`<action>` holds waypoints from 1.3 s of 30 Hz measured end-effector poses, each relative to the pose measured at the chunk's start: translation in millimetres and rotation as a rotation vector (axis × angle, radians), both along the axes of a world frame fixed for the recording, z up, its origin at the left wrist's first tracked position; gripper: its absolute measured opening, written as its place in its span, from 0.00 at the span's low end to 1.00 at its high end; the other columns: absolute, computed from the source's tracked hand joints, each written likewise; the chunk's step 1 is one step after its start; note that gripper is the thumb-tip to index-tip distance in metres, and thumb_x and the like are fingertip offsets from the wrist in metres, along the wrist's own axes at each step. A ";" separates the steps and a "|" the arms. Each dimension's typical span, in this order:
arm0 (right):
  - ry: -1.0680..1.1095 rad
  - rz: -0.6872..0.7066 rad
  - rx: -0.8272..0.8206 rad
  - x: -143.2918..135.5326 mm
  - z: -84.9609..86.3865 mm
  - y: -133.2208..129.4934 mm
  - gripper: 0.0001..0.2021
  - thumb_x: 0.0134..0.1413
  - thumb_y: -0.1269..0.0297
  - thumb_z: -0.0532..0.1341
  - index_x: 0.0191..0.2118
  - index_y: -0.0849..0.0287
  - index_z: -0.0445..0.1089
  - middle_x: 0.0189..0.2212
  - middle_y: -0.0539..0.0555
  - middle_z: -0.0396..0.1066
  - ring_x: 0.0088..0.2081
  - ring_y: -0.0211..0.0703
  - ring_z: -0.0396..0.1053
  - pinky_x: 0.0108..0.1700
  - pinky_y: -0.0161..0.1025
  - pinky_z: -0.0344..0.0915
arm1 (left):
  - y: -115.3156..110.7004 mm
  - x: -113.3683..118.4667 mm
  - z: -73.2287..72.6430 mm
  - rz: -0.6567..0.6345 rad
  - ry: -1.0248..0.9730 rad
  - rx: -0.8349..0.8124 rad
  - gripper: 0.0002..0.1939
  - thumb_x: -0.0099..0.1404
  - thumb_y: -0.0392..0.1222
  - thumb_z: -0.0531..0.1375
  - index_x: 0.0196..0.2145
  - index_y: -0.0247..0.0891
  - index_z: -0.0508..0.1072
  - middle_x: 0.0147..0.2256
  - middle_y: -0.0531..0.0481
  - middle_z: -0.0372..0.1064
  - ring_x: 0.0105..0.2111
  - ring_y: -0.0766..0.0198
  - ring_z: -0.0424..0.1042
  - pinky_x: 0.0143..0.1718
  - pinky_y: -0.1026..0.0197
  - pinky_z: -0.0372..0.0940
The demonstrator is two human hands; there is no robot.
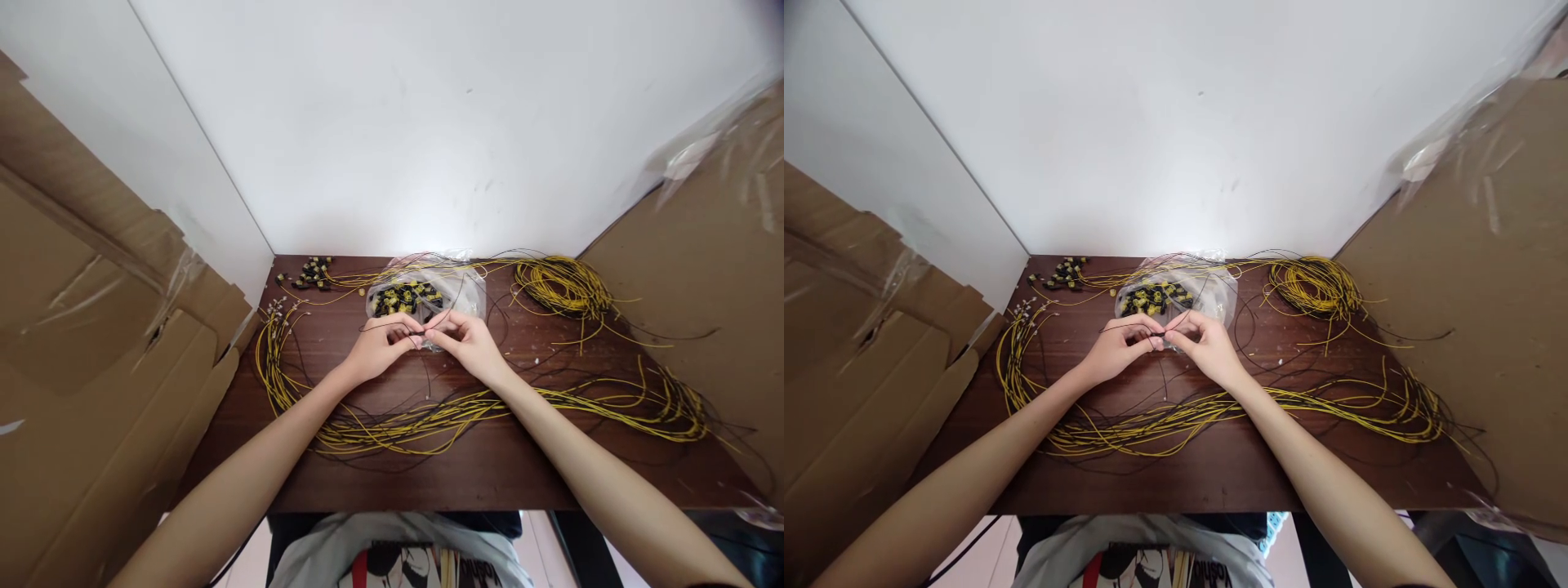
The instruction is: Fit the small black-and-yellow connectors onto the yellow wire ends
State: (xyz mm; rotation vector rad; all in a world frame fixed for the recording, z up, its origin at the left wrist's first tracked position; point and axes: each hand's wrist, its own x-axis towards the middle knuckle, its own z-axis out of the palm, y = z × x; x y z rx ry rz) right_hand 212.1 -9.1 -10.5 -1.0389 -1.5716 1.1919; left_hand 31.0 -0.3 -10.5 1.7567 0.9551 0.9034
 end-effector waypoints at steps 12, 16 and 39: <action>0.057 0.007 -0.017 -0.5 -0.5 1.3 0.11 0.49 0.56 0.64 0.34 0.58 0.67 0.27 0.51 0.75 0.31 0.41 0.73 0.41 0.40 0.66 | 3.2 0.4 1.0 -0.001 -0.002 0.013 0.06 0.59 0.37 0.59 0.34 0.31 0.73 0.27 0.49 0.73 0.25 0.69 0.71 0.27 0.69 0.63; 0.033 0.024 -0.020 -0.3 2.0 0.3 0.11 0.49 0.57 0.64 0.32 0.60 0.68 0.28 0.52 0.74 0.31 0.41 0.72 0.38 0.38 0.66 | 3.1 0.7 1.5 -0.004 -0.014 -0.001 0.06 0.59 0.38 0.60 0.33 0.31 0.73 0.27 0.49 0.73 0.26 0.68 0.71 0.27 0.69 0.63; 0.147 -0.020 -0.095 -1.6 -3.8 1.4 0.12 0.52 0.54 0.61 0.34 0.56 0.62 0.27 0.52 0.76 0.35 0.43 0.75 0.44 0.42 0.67 | 1.2 -0.8 5.8 0.002 -0.031 -0.036 0.08 0.59 0.40 0.61 0.33 0.31 0.73 0.28 0.48 0.72 0.28 0.66 0.71 0.31 0.66 0.64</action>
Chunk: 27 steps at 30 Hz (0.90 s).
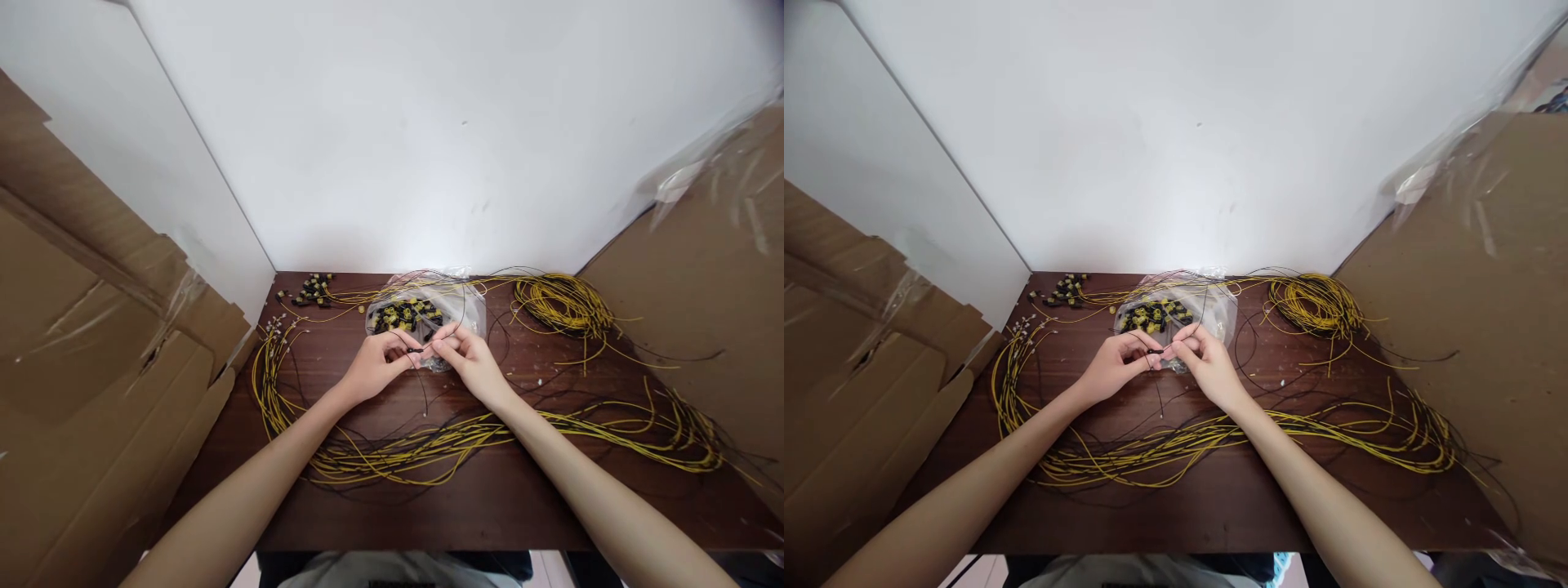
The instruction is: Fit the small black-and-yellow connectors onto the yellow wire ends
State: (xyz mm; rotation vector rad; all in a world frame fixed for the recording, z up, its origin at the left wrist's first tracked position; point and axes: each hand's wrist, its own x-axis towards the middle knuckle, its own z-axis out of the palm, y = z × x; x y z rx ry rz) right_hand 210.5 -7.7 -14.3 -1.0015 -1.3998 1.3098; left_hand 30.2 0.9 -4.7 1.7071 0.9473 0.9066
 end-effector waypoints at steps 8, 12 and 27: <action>-0.122 0.007 0.041 0.5 0.2 0.2 0.12 0.48 0.56 0.65 0.33 0.59 0.68 0.29 0.53 0.75 0.32 0.42 0.73 0.38 0.38 0.67 | -0.3 -0.2 0.4 0.000 -0.010 -0.020 0.08 0.58 0.40 0.61 0.34 0.31 0.73 0.27 0.48 0.72 0.28 0.66 0.71 0.33 0.64 0.66; 0.014 0.004 -0.019 -0.5 1.7 0.3 0.13 0.49 0.54 0.64 0.33 0.58 0.65 0.27 0.52 0.76 0.33 0.42 0.74 0.42 0.40 0.67 | -0.3 -0.4 1.7 -0.007 -0.006 -0.007 0.08 0.59 0.39 0.60 0.33 0.31 0.73 0.28 0.48 0.72 0.28 0.66 0.72 0.33 0.64 0.65; 0.012 -0.015 -0.018 -0.3 1.6 0.7 0.14 0.49 0.52 0.63 0.32 0.57 0.64 0.28 0.53 0.76 0.33 0.43 0.75 0.44 0.42 0.68 | -0.3 -0.5 0.6 -0.001 -0.016 -0.007 0.08 0.59 0.40 0.61 0.33 0.31 0.73 0.28 0.47 0.72 0.28 0.66 0.71 0.32 0.65 0.65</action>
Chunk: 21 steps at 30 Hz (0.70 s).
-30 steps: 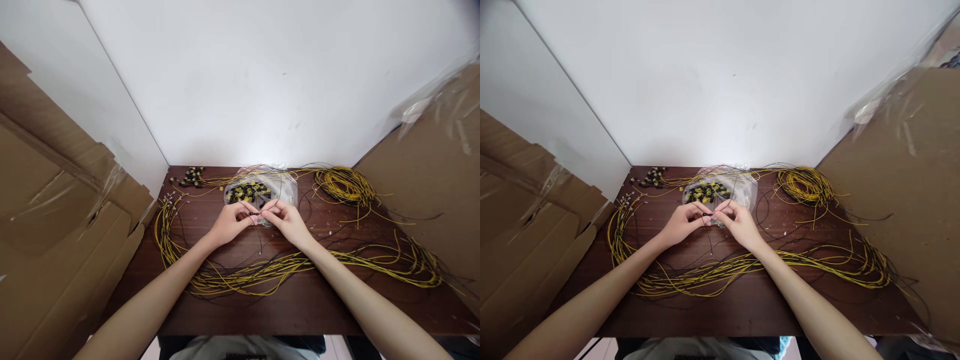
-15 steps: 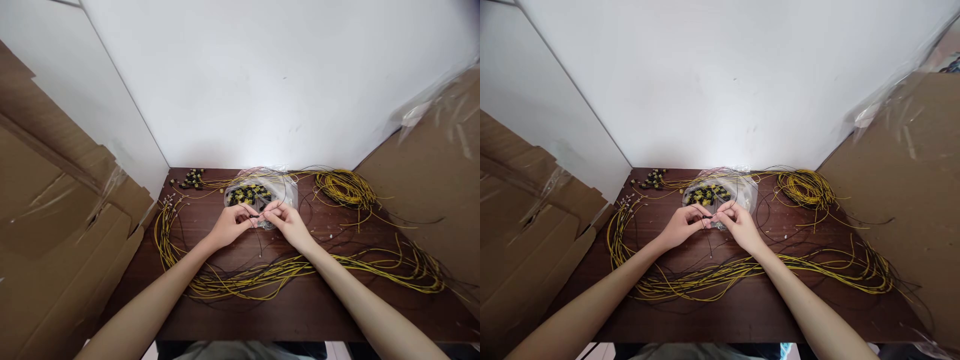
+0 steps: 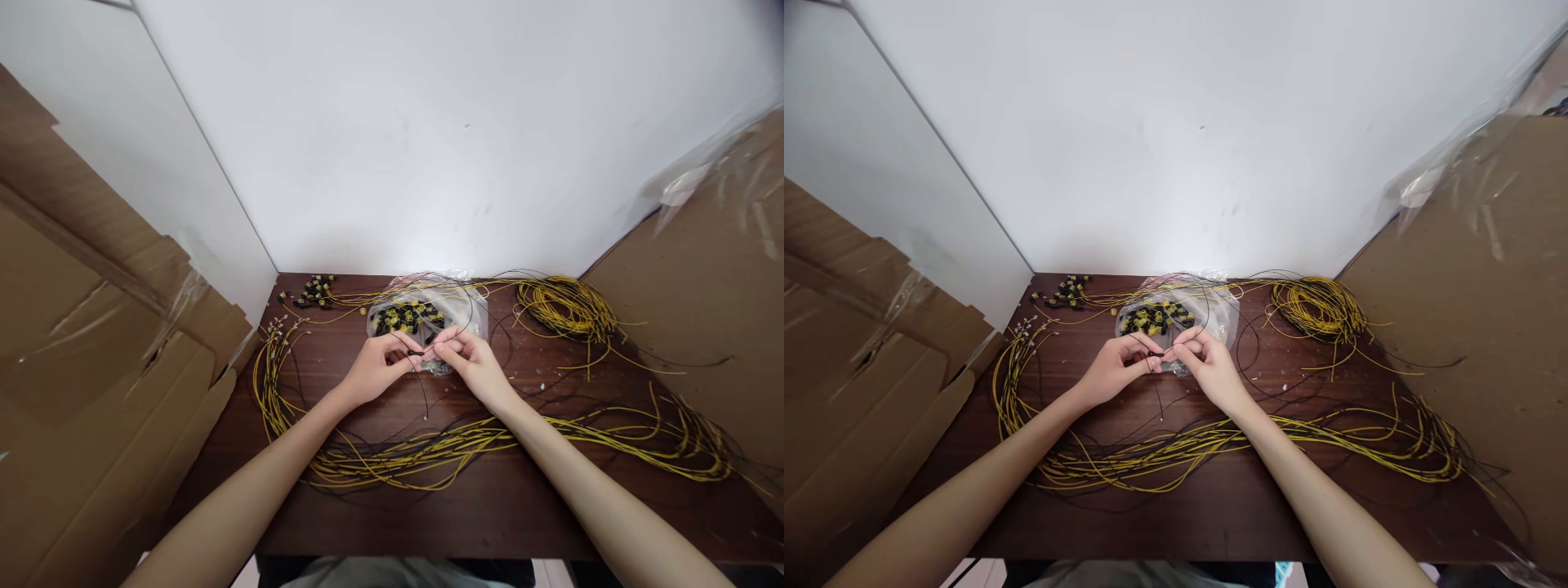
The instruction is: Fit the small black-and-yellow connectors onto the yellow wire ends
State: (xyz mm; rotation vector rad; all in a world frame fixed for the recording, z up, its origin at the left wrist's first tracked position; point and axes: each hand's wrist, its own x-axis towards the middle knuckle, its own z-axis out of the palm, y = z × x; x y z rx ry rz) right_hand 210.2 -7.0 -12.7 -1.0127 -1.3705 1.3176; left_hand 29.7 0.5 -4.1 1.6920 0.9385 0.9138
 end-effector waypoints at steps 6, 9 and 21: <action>-0.131 0.027 0.068 0.9 -0.9 0.0 0.12 0.47 0.56 0.65 0.33 0.58 0.69 0.29 0.52 0.76 0.32 0.42 0.74 0.39 0.39 0.68 | -0.6 0.1 0.4 0.003 -0.018 -0.049 0.08 0.58 0.39 0.62 0.34 0.31 0.72 0.27 0.48 0.72 0.28 0.66 0.71 0.33 0.64 0.65; -0.059 0.021 0.026 0.5 -0.3 -0.2 0.13 0.49 0.53 0.64 0.33 0.58 0.67 0.28 0.53 0.76 0.33 0.43 0.74 0.41 0.41 0.68 | -0.1 -0.3 0.4 -0.003 0.003 -0.015 0.08 0.59 0.39 0.61 0.33 0.31 0.73 0.28 0.48 0.72 0.28 0.66 0.71 0.32 0.65 0.65; -0.090 0.026 0.045 0.5 -1.5 -0.4 0.12 0.50 0.54 0.63 0.33 0.58 0.66 0.28 0.52 0.76 0.33 0.42 0.74 0.40 0.39 0.67 | -0.3 -0.2 -0.1 0.000 0.002 -0.017 0.08 0.58 0.40 0.61 0.33 0.31 0.73 0.28 0.48 0.72 0.28 0.66 0.71 0.33 0.65 0.65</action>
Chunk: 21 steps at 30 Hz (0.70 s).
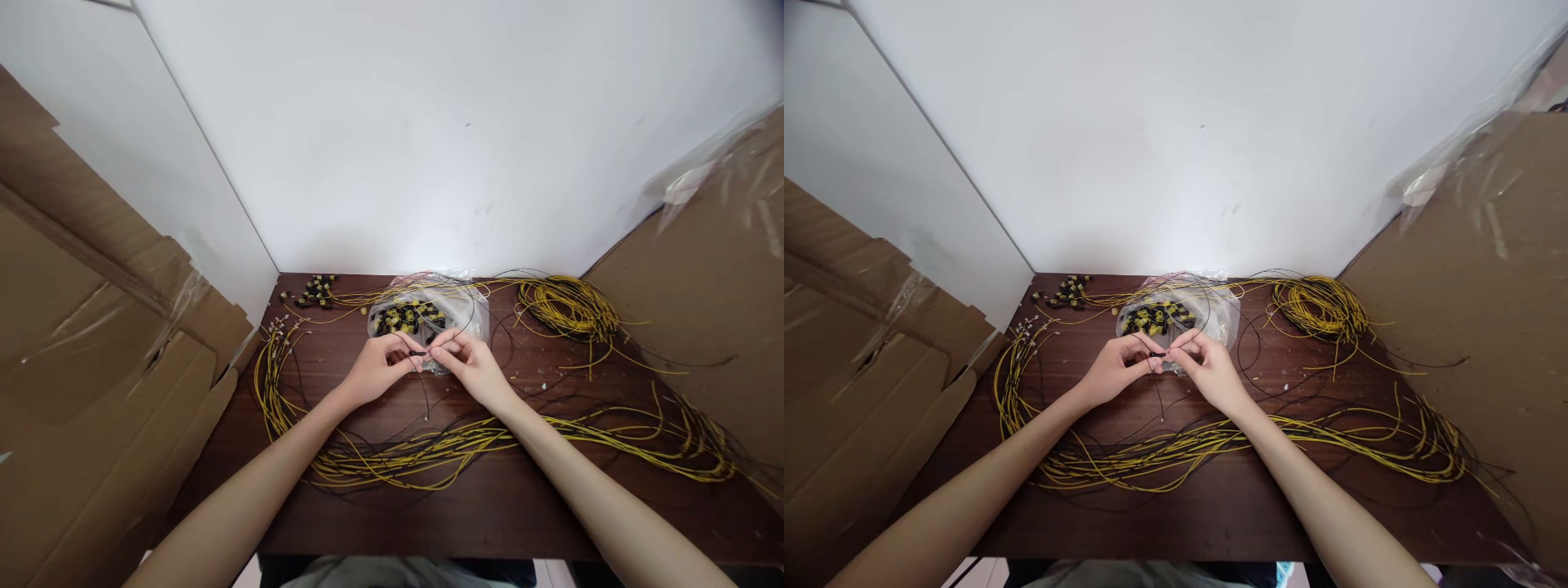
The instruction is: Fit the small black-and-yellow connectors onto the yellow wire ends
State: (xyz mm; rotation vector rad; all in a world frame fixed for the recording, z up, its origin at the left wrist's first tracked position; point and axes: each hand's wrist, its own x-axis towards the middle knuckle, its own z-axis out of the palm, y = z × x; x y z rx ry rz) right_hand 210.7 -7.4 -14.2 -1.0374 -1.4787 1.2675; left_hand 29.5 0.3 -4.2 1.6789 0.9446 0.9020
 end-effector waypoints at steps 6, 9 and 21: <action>0.000 -0.007 0.009 -0.2 1.5 -0.1 0.12 0.49 0.56 0.64 0.35 0.57 0.66 0.28 0.51 0.75 0.33 0.42 0.74 0.42 0.40 0.67 | 0.1 -0.1 0.6 -0.004 0.003 0.002 0.08 0.59 0.39 0.61 0.34 0.30 0.73 0.28 0.47 0.72 0.29 0.65 0.72 0.33 0.64 0.65; -0.053 0.013 0.037 0.5 1.9 -0.2 0.11 0.47 0.58 0.65 0.33 0.59 0.69 0.28 0.52 0.75 0.32 0.42 0.73 0.39 0.39 0.67 | 0.4 0.2 0.3 -0.003 -0.006 0.003 0.08 0.59 0.39 0.61 0.34 0.30 0.72 0.27 0.47 0.72 0.28 0.66 0.71 0.32 0.65 0.65; 0.041 0.001 0.000 0.3 1.9 0.7 0.13 0.47 0.56 0.65 0.33 0.58 0.66 0.27 0.51 0.75 0.33 0.41 0.74 0.42 0.39 0.66 | 2.2 1.0 -4.7 -0.016 -0.071 -0.015 0.06 0.57 0.37 0.61 0.33 0.31 0.72 0.29 0.48 0.71 0.28 0.67 0.73 0.31 0.66 0.67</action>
